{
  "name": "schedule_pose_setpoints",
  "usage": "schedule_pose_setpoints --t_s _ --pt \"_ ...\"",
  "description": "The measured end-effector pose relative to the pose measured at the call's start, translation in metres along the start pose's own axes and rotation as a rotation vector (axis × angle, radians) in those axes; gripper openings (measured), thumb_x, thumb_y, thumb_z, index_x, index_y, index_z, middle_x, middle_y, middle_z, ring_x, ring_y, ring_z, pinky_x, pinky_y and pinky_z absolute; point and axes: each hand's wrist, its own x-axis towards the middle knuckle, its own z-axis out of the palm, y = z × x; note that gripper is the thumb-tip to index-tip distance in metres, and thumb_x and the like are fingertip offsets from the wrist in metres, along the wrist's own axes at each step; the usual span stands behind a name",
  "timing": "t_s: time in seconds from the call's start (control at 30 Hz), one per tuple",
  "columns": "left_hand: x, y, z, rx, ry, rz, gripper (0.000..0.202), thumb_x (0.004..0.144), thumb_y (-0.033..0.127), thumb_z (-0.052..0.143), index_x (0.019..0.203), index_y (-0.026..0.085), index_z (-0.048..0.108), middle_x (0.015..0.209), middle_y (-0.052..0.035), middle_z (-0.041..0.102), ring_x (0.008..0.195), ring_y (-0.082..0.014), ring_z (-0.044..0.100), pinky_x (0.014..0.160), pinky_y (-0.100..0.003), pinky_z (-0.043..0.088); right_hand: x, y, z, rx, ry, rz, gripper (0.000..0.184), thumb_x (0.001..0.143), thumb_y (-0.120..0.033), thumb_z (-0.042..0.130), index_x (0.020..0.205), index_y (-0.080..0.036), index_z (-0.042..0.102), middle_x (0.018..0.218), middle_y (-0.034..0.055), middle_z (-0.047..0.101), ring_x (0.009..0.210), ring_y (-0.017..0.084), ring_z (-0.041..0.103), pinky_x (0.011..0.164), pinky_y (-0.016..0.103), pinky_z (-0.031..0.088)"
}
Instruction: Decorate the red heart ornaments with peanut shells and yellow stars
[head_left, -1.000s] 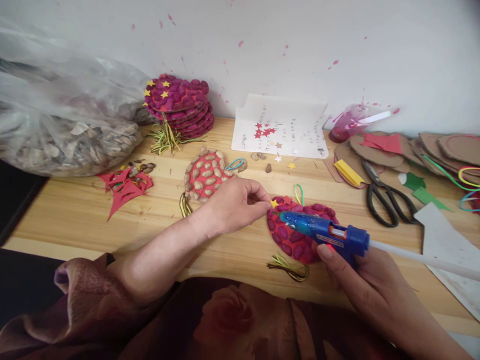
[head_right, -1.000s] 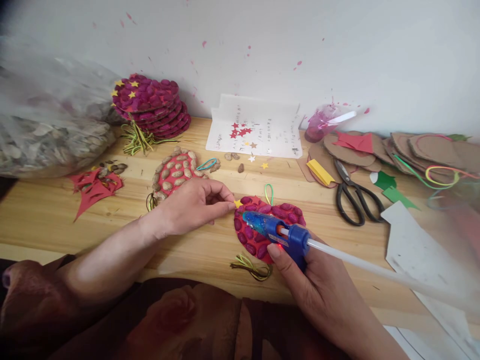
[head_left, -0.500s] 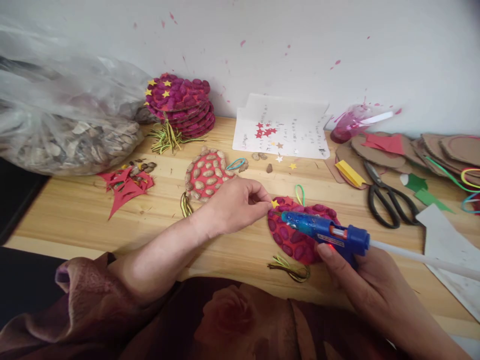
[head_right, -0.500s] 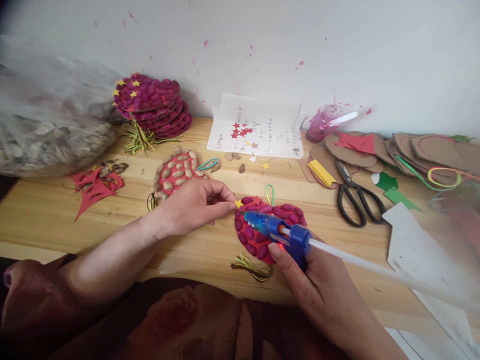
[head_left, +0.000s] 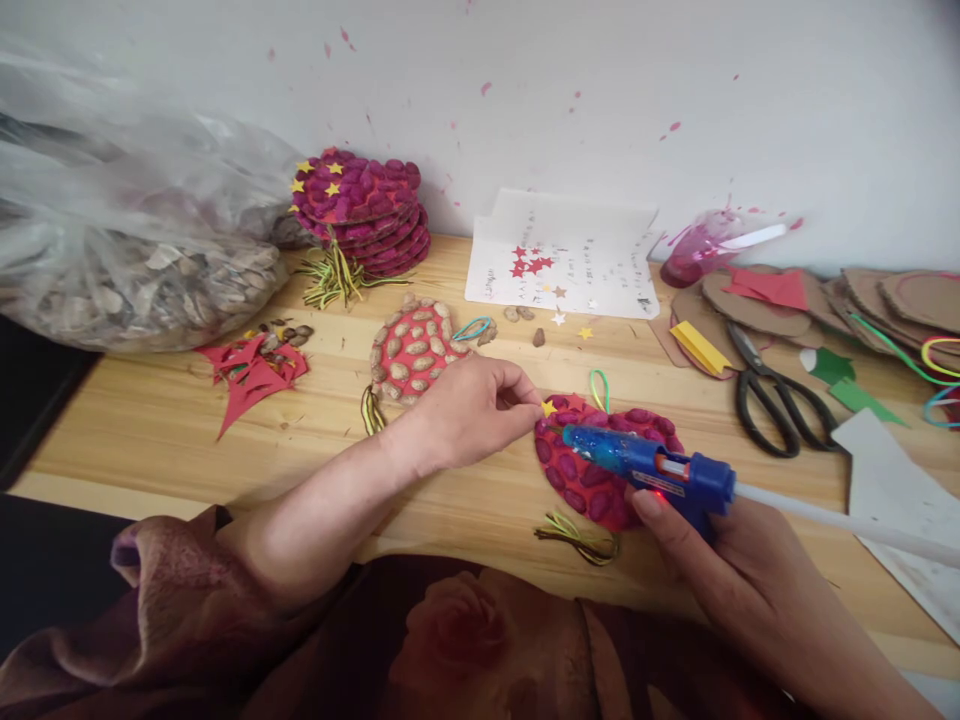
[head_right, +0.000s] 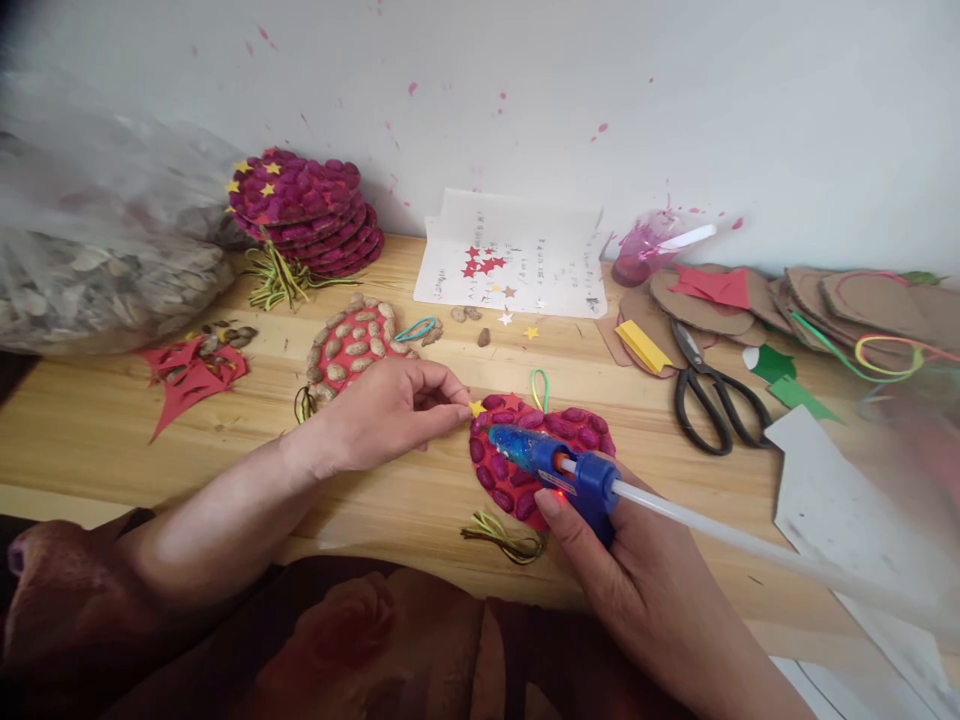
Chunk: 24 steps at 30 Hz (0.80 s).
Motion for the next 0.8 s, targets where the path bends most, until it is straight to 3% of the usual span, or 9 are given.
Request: schedule_pose_setpoints --t_s 0.13,0.27,0.4,0.5,0.63,0.7,0.8 --pt "0.001 0.000 0.000 0.004 0.002 0.007 0.009 0.080 0.022 0.066 0.076 0.016 0.070 0.071 0.0003 0.069 0.064 -0.0114 0.059 0.060 -0.021 0.044 0.000 0.003 -0.001 -0.138 -0.080 0.038 0.045 0.091 -0.062 0.050 0.067 -0.025 0.058 0.076 0.0082 0.073 0.078 0.030 0.069 0.067 0.041 0.056" --pt "0.001 -0.001 0.001 -0.004 0.002 0.010 0.008 0.080 0.021 0.066 0.076 0.015 0.069 0.068 0.0015 0.067 0.061 -0.0100 0.055 0.058 -0.020 0.043 0.002 0.002 -0.002 -0.080 -0.131 0.015 0.045 0.095 -0.059 0.047 0.072 -0.023 0.062 0.069 0.0030 0.068 0.065 0.023 0.063 0.057 0.033 0.050" --pt "0.001 -0.001 0.000 -0.008 -0.001 0.002 0.009 0.080 0.021 0.066 0.076 0.014 0.069 0.068 0.0020 0.066 0.061 -0.0092 0.055 0.058 -0.020 0.042 0.003 -0.006 -0.005 0.059 -0.149 0.029 0.051 0.096 -0.057 0.049 0.059 -0.023 0.056 0.055 -0.0012 0.055 0.054 0.016 0.052 0.051 0.028 0.040" --pt "0.001 -0.001 -0.001 -0.023 -0.005 -0.013 0.009 0.080 0.021 0.065 0.078 0.014 0.070 0.072 0.0009 0.068 0.065 -0.0100 0.058 0.061 -0.020 0.044 0.002 -0.014 -0.006 0.234 -0.089 0.170 0.062 0.095 -0.061 0.047 0.047 -0.022 0.048 0.050 -0.0003 0.049 0.051 0.014 0.046 0.050 0.027 0.034" --pt "0.002 -0.001 -0.002 0.031 -0.052 -0.005 0.011 0.081 0.021 0.064 0.079 0.014 0.072 0.074 0.0005 0.071 0.067 -0.0107 0.059 0.064 -0.021 0.044 0.005 -0.019 -0.003 0.555 0.022 0.355 0.051 0.090 -0.067 0.049 0.066 -0.022 0.057 0.044 -0.0030 0.048 0.042 0.013 0.040 0.047 0.026 0.030" --pt "0.002 0.000 -0.002 0.097 -0.088 -0.016 0.011 0.081 0.021 0.065 0.079 0.014 0.073 0.070 0.0017 0.069 0.064 -0.0101 0.057 0.062 -0.021 0.042 0.009 -0.016 0.000 0.663 0.059 0.396 0.045 0.087 -0.067 0.053 0.080 -0.023 0.059 0.042 -0.0045 0.049 0.038 0.012 0.038 0.044 0.024 0.027" --pt "0.003 0.000 -0.001 0.149 -0.120 -0.044 0.011 0.081 0.023 0.066 0.076 0.015 0.073 0.066 0.0028 0.067 0.061 -0.0094 0.054 0.059 -0.021 0.039 0.014 -0.010 0.003 0.745 0.056 0.414 0.044 0.086 -0.066 0.055 0.086 -0.023 0.060 0.042 -0.0041 0.052 0.035 0.011 0.037 0.041 0.023 0.025"
